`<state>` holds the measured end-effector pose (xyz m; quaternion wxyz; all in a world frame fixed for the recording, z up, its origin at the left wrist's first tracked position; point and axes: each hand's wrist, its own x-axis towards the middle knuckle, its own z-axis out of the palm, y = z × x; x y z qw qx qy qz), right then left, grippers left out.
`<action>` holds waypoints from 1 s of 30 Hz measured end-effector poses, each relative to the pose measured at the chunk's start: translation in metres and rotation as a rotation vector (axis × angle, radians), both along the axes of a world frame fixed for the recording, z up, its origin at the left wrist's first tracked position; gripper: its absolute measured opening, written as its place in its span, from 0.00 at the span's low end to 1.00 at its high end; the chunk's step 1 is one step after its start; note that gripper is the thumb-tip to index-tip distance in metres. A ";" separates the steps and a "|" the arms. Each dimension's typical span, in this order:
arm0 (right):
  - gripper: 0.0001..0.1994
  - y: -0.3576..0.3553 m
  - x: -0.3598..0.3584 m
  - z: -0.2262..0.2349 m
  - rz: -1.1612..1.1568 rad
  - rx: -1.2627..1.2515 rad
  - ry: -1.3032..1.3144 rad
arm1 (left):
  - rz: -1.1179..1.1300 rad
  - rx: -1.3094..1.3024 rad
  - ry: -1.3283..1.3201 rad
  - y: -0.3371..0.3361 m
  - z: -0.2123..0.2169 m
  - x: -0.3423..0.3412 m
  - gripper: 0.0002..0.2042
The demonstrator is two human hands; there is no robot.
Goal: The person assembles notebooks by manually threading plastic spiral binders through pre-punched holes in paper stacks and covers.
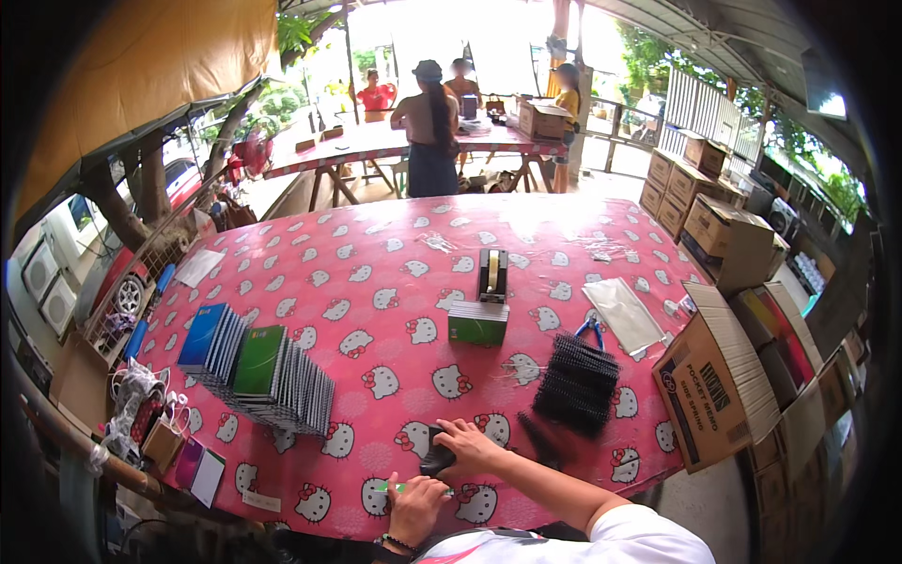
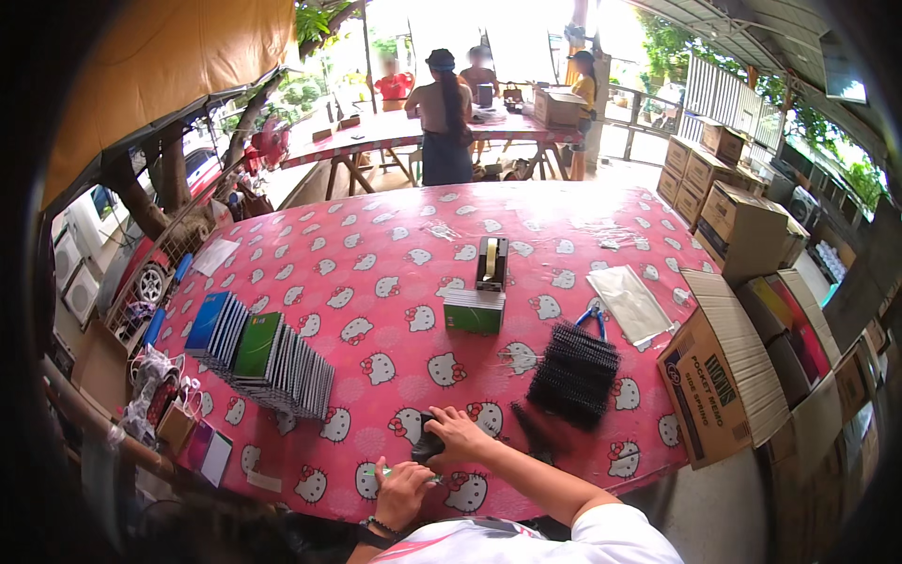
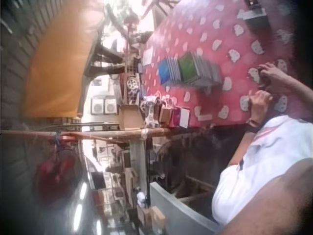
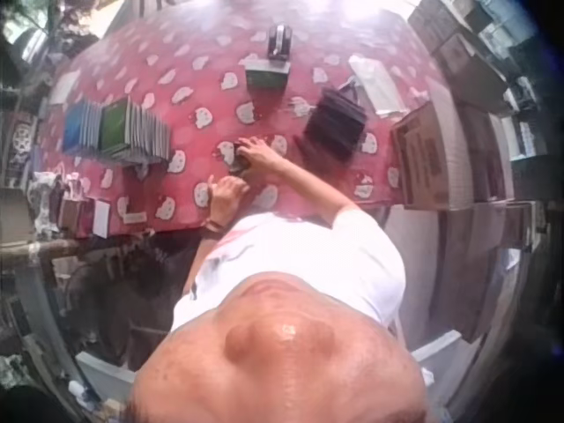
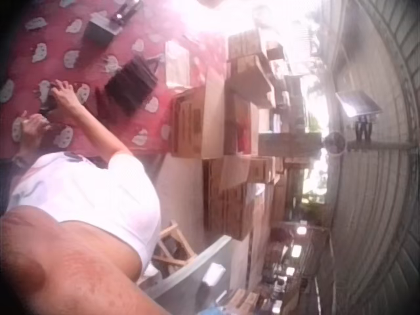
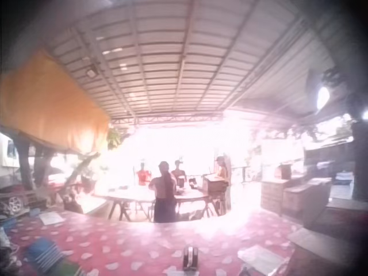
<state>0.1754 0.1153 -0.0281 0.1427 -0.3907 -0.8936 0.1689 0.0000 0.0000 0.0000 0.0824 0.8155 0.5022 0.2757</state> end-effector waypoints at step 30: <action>0.21 -0.036 0.030 0.004 0.094 -0.903 0.594 | 0.109 -0.022 -0.156 -0.003 -0.010 -0.029 0.27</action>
